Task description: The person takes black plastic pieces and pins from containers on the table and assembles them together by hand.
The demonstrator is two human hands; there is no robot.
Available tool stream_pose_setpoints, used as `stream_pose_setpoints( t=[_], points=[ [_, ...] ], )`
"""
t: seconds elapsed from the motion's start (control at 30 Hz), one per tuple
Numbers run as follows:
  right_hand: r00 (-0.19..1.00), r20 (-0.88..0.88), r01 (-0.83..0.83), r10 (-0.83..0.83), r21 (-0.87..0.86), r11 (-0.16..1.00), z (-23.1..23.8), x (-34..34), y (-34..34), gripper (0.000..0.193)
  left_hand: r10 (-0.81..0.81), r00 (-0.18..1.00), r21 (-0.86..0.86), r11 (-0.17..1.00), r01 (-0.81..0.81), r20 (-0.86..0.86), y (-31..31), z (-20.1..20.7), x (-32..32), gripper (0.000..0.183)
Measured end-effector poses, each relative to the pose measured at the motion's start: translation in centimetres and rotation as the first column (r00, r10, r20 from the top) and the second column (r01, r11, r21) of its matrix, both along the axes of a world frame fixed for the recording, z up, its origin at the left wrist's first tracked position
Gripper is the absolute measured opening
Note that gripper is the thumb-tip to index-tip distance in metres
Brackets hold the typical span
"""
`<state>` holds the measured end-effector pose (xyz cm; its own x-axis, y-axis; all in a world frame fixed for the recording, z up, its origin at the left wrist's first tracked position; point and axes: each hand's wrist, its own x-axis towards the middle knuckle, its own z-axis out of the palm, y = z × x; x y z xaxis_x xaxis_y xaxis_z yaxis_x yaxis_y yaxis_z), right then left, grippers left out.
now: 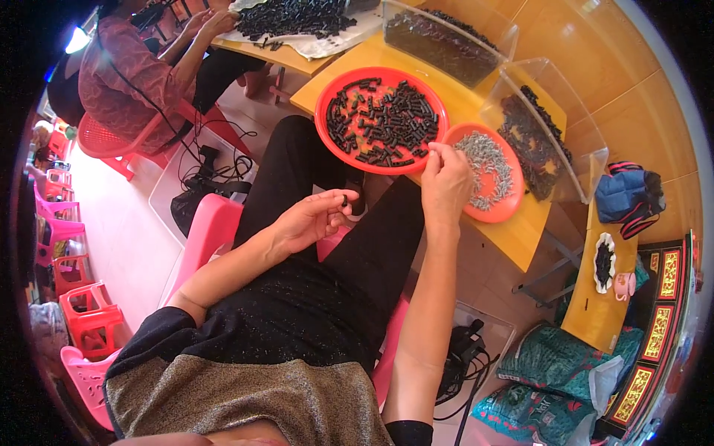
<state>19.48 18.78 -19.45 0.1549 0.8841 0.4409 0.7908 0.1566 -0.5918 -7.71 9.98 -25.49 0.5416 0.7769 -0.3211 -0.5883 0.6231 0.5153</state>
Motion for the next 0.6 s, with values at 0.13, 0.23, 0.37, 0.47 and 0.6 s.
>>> stream_pose_setpoints(
  t=[0.13,0.23,0.37,0.47,0.6],
  points=[
    [0.999,0.038,-0.024,0.024,0.015,1.0,0.13,-0.32,-0.12,0.015,-0.01,1.0,0.013,1.0,0.01,-0.007,-0.06,0.22,-0.07,0.032],
    [0.998,0.056,-0.014,0.014,0.015,1.0,0.27,-0.62,-0.39,0.014,-0.009,1.0,0.014,1.0,0.009,0.006,-0.11,0.33,-0.16,0.031],
    [0.999,0.032,-0.018,0.018,0.0,1.0,0.14,-0.45,-0.34,0.014,-0.007,1.0,0.009,1.0,0.007,0.012,-0.16,0.3,-0.16,0.03],
    [1.0,0.012,-0.022,0.022,-0.001,1.0,0.14,-0.37,-0.39,0.014,-0.007,1.0,0.01,1.0,0.007,0.015,-0.13,0.38,-0.17,0.03],
    [0.999,0.041,-0.019,0.019,-0.005,1.0,0.05,-0.33,-0.41,0.015,-0.006,1.0,0.012,1.0,0.005,0.026,-0.12,0.26,-0.21,0.03]
  ],
)
